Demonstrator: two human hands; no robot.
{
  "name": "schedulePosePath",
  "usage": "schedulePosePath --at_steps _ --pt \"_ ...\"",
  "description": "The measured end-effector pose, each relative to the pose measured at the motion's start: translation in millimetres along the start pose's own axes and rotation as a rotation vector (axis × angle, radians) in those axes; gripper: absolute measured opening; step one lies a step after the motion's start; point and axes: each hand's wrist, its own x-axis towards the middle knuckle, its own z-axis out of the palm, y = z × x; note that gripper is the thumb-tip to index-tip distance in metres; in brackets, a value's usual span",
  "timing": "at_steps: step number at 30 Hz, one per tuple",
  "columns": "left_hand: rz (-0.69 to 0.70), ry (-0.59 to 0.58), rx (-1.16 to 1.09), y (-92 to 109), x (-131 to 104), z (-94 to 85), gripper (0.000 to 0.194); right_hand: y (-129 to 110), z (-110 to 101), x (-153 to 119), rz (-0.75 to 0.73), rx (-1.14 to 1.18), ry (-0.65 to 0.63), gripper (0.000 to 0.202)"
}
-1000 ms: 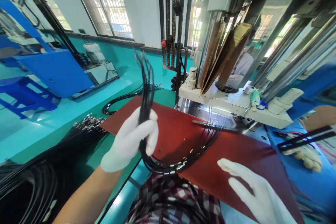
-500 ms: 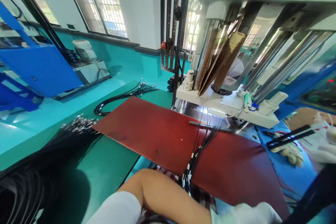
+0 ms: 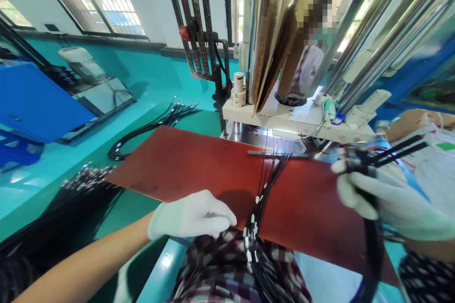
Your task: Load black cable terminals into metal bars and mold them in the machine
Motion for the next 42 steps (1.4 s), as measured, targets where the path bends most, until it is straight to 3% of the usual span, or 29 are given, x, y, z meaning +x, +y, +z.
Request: schedulePosePath --at_steps 1,3,5,6,9,12,15,18,20,22,23,25,28,30,33,37,42 --pt "-0.074 -0.007 -0.092 8 1 -2.0 0.026 -3 12 8 0.042 0.141 -0.137 0.035" --pt "-0.158 0.152 -0.179 18 17 -2.6 0.03 -5 39 26 0.121 0.256 -0.429 0.034" --pt "-0.135 0.418 -0.394 18 45 1.5 0.043 0 66 43 0.136 0.268 -0.532 0.038" --pt "-0.093 0.482 -0.543 15 62 5.0 0.049 4 76 49 0.139 0.281 -0.553 0.04" --pt "0.043 0.481 -0.799 3 109 18.2 0.057 17 92 57 0.175 0.343 -0.535 0.046" --pt "0.087 0.446 -0.75 0 141 31.8 0.055 24 95 56 0.253 0.404 -0.481 0.045" --pt "0.091 0.43 -0.734 2 154 40.2 0.05 27 95 56 0.327 0.463 -0.388 0.046" --pt "0.063 0.311 -0.718 -7 154 34.5 0.053 33 96 58 0.313 0.451 -0.296 0.044" --pt "0.014 0.368 -0.523 -21 151 22.3 0.053 38 96 59 0.272 0.411 -0.262 0.038" --pt "-0.073 0.489 -0.094 -39 152 8.7 0.041 42 94 61 0.274 0.405 -0.267 0.033" --pt "-0.117 0.491 0.15 -47 155 3.3 0.036 42 94 61 0.299 0.428 -0.276 0.032" --pt "-0.184 0.359 0.513 -59 165 -2.7 0.041 41 94 63 0.368 0.491 -0.292 0.035" --pt "-0.191 0.205 0.662 -64 183 -2.1 0.037 38 97 66 0.403 0.537 -0.298 0.031" --pt "-0.183 0.194 0.664 -63 184 -1.1 0.03 39 99 65 0.367 0.549 -0.311 0.027" --pt "-0.197 0.184 0.67 -64 158 -3.5 0.027 47 97 61 0.316 0.529 -0.315 0.033" --pt "-0.323 0.213 0.782 -64 111 -5.6 0.024 51 96 60 0.298 0.466 -0.312 0.039" --pt "-0.461 0.123 0.899 -53 91 -3.6 0.026 36 106 63 0.278 0.308 -0.358 0.033"
